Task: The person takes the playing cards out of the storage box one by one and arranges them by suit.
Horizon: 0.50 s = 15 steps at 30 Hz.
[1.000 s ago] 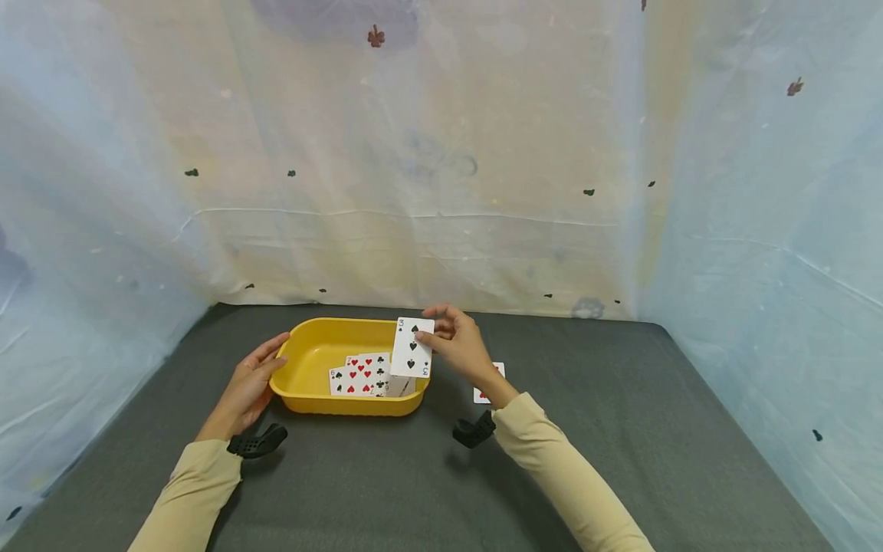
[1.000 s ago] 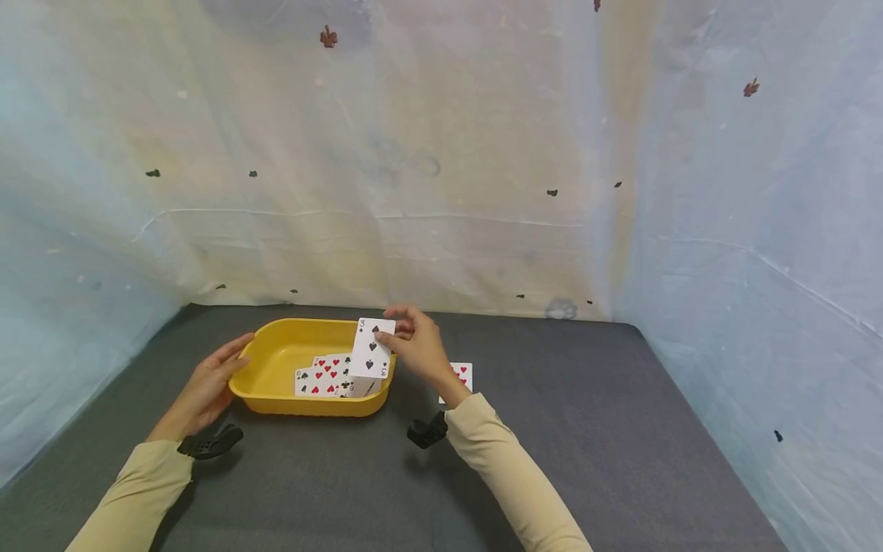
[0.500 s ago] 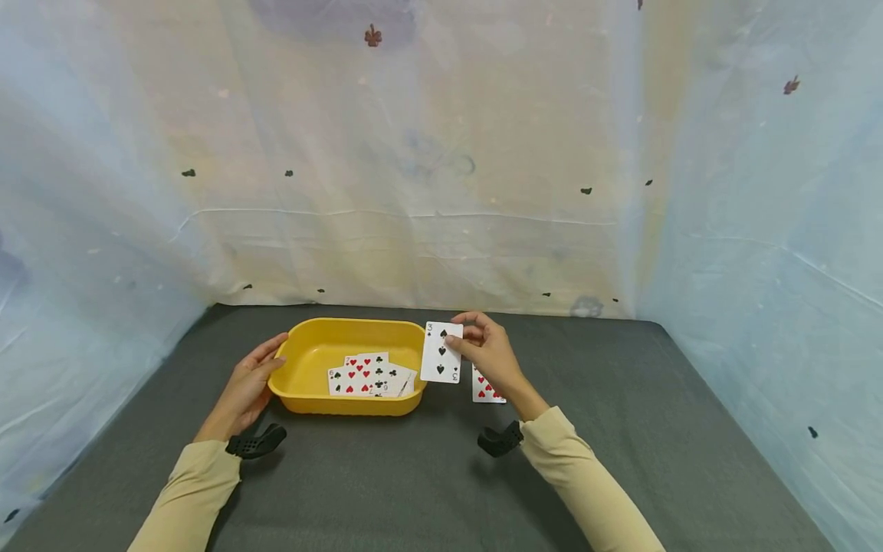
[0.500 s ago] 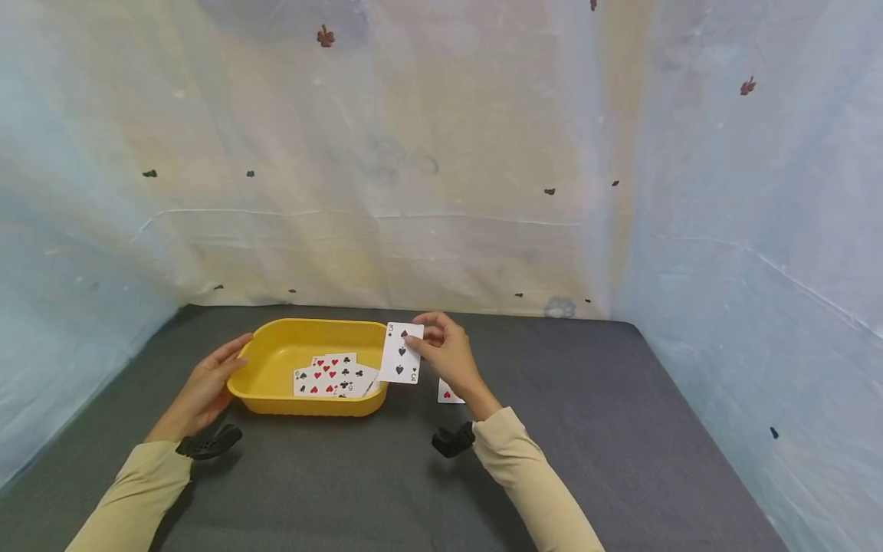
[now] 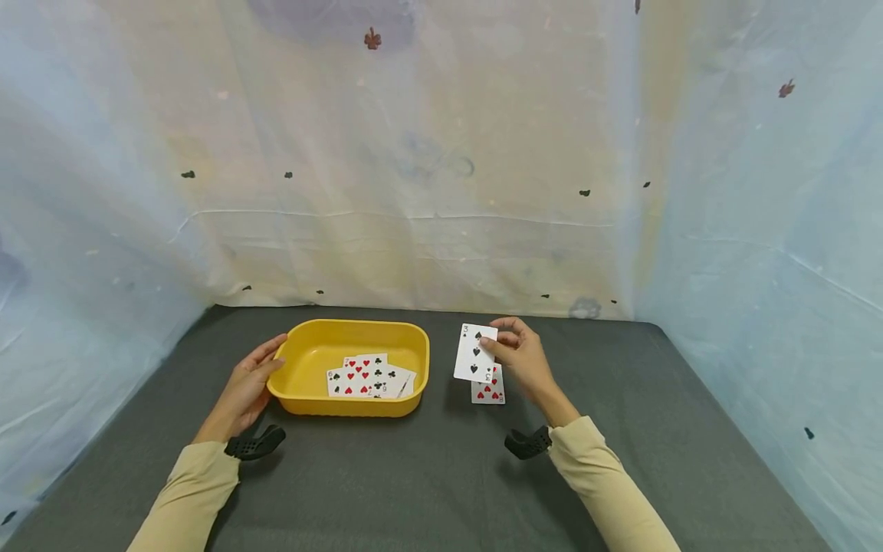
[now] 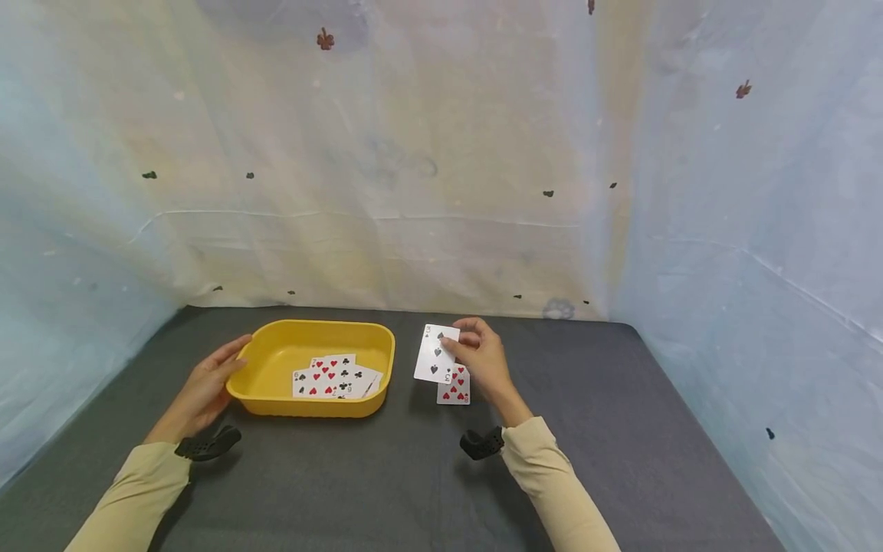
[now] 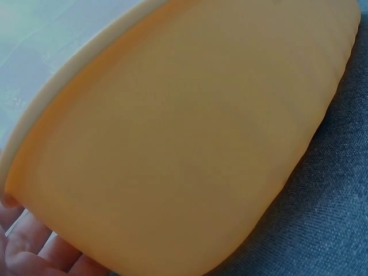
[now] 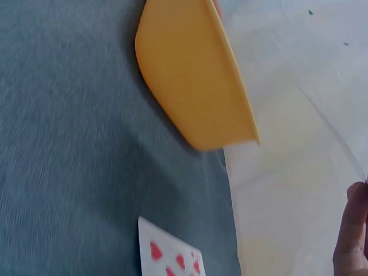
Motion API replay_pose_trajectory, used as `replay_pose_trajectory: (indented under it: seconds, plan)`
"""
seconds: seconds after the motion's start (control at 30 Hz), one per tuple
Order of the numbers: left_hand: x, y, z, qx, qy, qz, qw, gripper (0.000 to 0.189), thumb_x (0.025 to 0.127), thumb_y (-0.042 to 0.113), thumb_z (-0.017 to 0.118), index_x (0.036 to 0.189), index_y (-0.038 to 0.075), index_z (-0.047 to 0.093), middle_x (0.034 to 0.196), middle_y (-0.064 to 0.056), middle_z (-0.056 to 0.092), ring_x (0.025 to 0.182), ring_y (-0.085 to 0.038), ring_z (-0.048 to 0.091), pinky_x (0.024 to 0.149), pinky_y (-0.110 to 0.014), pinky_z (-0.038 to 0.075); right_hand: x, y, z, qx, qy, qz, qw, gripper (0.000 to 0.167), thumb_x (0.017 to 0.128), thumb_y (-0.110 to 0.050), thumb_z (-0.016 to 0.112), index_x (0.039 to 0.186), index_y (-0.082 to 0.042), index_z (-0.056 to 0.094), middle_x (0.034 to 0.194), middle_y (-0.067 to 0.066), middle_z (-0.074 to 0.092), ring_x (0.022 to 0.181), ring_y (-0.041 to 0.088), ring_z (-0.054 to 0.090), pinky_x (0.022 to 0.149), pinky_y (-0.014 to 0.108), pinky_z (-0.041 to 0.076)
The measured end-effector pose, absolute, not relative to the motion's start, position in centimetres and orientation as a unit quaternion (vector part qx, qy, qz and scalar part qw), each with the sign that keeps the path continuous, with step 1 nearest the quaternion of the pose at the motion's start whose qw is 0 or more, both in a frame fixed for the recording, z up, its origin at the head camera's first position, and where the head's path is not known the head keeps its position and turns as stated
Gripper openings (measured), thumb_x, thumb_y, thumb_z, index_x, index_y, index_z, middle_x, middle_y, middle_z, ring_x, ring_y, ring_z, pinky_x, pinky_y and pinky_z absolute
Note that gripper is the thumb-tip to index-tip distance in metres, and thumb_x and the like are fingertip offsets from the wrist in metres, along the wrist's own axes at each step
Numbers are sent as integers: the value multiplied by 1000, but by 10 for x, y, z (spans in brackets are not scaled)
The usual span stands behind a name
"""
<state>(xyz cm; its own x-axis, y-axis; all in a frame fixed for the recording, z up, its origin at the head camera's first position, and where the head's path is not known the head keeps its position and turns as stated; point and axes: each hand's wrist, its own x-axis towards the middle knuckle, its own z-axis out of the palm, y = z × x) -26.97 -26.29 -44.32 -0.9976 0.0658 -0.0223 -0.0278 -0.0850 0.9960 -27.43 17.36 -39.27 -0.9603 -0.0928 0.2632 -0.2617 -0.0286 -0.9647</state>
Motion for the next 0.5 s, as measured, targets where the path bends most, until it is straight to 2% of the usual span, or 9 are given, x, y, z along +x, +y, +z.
replay_pose_trajectory:
  seconds: [0.5]
  plan:
    - [-270,-263,-442,17,679,733,34,57,106,12,39,157,10,14,161,-12,6,144,-30,16,100,-27,42,-275,236,-403,38,-754,653,60,44,90,-8,70,126,7,50,85,1,69,76,11,63,65,24,53]
